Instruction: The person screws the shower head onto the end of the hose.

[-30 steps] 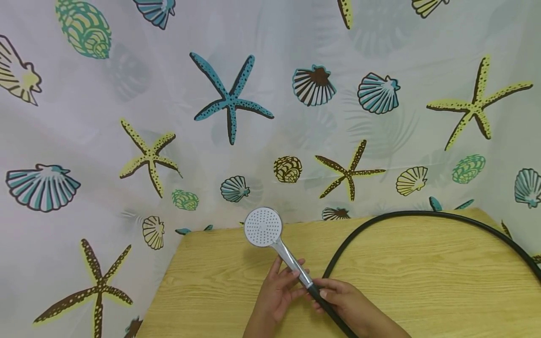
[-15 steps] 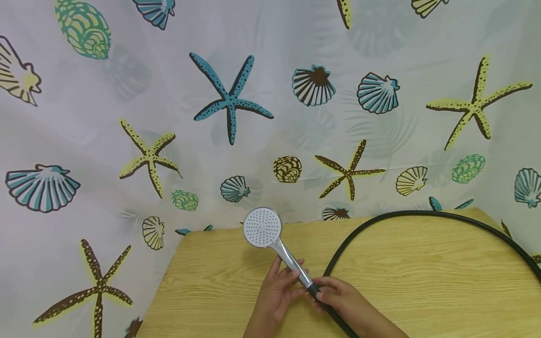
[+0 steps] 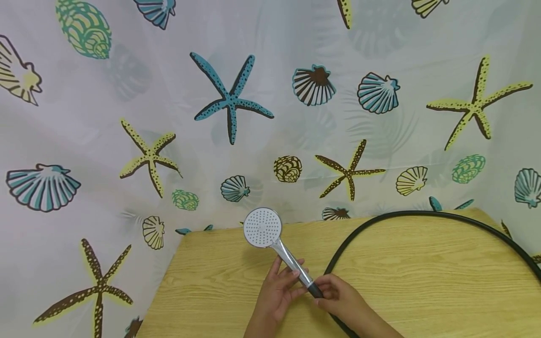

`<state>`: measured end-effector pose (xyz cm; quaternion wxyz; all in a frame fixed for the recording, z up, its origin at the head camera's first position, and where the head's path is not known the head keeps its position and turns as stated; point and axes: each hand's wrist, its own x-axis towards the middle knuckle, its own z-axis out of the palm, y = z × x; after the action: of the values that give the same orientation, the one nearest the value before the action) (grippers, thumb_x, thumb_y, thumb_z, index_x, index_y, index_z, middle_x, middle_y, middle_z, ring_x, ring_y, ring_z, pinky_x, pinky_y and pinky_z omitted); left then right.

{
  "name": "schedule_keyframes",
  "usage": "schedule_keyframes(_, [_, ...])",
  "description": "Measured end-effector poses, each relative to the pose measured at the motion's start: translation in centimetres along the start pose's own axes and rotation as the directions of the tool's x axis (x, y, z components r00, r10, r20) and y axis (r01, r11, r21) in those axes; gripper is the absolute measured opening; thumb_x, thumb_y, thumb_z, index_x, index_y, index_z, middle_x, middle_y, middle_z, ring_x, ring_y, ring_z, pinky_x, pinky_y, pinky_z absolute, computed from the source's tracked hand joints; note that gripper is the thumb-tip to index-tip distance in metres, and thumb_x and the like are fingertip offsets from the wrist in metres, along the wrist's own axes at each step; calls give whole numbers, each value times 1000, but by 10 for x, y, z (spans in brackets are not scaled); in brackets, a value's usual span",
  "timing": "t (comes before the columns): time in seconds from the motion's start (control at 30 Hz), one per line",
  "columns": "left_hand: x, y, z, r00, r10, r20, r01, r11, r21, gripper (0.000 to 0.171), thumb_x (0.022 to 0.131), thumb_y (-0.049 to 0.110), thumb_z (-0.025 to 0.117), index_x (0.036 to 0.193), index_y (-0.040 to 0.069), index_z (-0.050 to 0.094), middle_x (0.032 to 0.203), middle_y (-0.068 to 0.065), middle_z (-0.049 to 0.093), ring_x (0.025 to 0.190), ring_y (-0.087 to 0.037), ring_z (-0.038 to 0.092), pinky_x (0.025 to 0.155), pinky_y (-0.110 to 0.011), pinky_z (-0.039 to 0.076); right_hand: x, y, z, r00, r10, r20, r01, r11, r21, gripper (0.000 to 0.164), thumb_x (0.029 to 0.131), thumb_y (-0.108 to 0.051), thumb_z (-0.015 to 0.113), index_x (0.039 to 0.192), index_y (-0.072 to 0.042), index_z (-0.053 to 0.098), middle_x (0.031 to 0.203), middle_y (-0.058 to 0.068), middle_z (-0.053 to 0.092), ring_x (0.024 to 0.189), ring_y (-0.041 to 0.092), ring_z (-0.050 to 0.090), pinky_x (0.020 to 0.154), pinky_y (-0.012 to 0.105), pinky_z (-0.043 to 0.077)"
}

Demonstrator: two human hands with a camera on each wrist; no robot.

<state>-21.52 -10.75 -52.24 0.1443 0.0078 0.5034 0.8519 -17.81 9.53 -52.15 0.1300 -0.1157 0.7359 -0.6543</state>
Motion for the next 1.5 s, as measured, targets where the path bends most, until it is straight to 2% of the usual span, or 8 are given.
schedule_keyframes(0.13, [1,0,0,1000,-4,-14,4,1000,-5,83,95,3,63,162,27,20,134,-5,65,117,-22,67,94,-44,61,1,1,1,998,-49,-28,46,993,-109,40,92,-19,74,127,-6,59,116,10,67,100,18,65,82,24,58])
schedule_keyframes(0.3, [1,0,1,1000,-7,-18,6,1000,-1,83,95,2,63,162,25,20,134,-5,65,118,-22,67,95,-45,60,2,2,1,994,-101,-35,92,977,-195,38,93,-19,73,126,-7,58,113,8,66,97,16,63,82,23,58])
schedule_keyframes(0.7, [0,-1,1,1000,20,14,-20,1000,13,82,96,3,62,163,24,19,134,-6,65,117,-22,67,92,-44,61,-2,0,4,977,-198,-79,161,929,-334,32,92,-16,74,121,-12,60,110,3,65,97,11,63,85,23,58])
schedule_keyframes(0.87, [0,1,2,1000,20,17,-20,1000,14,84,96,3,62,163,24,17,134,-6,64,117,-22,67,93,-45,61,-4,0,5,967,-238,-88,190,911,-366,33,91,-12,74,120,-13,60,110,0,64,96,7,62,86,22,58])
schedule_keyframes(1.03, [-1,2,3,1000,10,9,-11,1000,14,82,96,3,62,163,24,18,137,-8,63,118,-22,66,94,-45,60,-5,-1,6,967,-238,-88,189,907,-376,32,91,-12,74,120,-14,60,111,-2,63,97,6,62,88,21,57])
schedule_keyframes(1.27, [-1,4,6,1000,2,2,-2,1000,14,81,96,2,61,162,26,20,138,-9,62,118,-22,66,93,-44,61,-5,-1,6,967,-233,-100,179,908,-380,31,91,-14,74,120,-14,62,110,-3,64,97,7,63,87,21,58])
schedule_keyframes(1.5, [-2,3,6,1000,5,6,-6,1000,4,80,95,2,62,161,24,23,136,-8,64,116,-21,67,92,-43,62,-4,-1,5,971,-205,-122,151,924,-351,31,91,-17,74,120,-13,63,110,-2,67,101,12,64,88,23,58])
